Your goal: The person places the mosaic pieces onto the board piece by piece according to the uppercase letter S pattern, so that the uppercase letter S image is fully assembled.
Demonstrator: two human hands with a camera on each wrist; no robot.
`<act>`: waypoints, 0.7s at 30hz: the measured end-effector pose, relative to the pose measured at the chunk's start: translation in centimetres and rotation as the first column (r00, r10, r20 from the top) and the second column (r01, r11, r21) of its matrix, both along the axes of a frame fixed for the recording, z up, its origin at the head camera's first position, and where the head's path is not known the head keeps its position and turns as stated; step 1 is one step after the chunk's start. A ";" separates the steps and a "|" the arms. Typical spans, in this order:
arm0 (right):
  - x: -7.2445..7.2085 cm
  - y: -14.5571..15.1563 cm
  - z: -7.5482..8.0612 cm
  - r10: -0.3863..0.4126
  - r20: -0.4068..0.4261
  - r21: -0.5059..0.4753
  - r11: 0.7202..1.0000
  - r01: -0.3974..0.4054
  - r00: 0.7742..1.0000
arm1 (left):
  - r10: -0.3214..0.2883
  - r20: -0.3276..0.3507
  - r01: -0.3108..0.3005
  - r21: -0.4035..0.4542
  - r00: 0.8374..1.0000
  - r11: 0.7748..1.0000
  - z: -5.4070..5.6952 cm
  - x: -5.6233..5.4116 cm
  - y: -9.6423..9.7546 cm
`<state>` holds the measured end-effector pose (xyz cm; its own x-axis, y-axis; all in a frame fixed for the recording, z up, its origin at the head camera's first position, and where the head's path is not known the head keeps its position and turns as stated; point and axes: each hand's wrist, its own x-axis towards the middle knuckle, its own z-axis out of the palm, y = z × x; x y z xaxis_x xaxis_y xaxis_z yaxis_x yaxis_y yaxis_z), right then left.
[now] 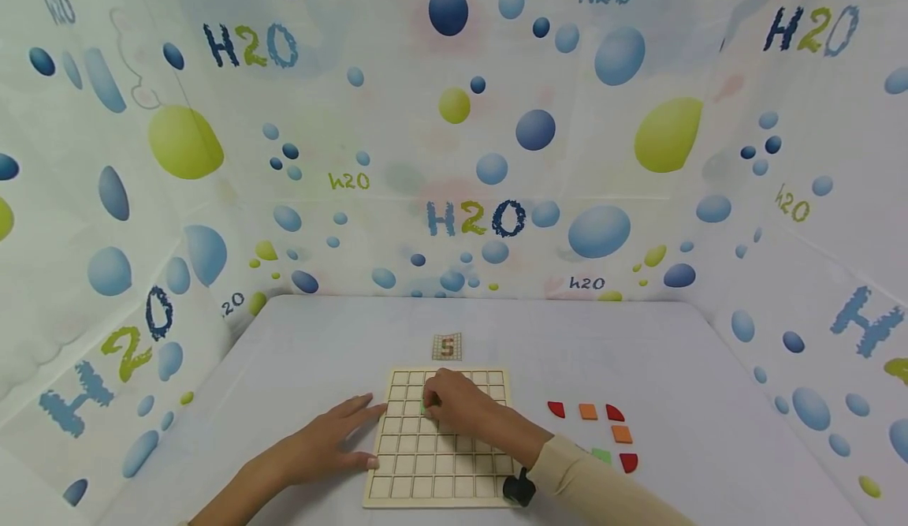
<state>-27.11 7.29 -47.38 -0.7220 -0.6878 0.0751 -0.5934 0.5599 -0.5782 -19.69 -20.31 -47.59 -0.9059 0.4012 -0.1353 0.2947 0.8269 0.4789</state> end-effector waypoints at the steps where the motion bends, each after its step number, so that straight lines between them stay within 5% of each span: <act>1: 0.0 0.0 0.0 -0.002 0.003 0.004 1.000 0.002 1.000 | 0.001 0.000 -0.001 0.000 1.000 1.000 0.0 0.0 0.0; 12: 0.0 0.3 0.2 0.014 -0.036 0.031 0.999 -0.013 0.999 | -0.002 -0.017 0.001 -0.012 1.000 1.000 -0.2 0.0 0.0; 21: -0.1 4.1 0.5 -0.043 0.022 -0.053 0.998 0.044 0.999 | 0.026 0.016 -0.025 -0.039 1.000 0.999 -0.1 -0.3 0.3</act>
<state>-27.22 11.35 -46.87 -0.7529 -0.6512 0.0953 -0.5566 0.5526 -0.6203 -20.00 -19.98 -47.71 -0.9134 0.3722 -0.1649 0.2658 0.8520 0.4510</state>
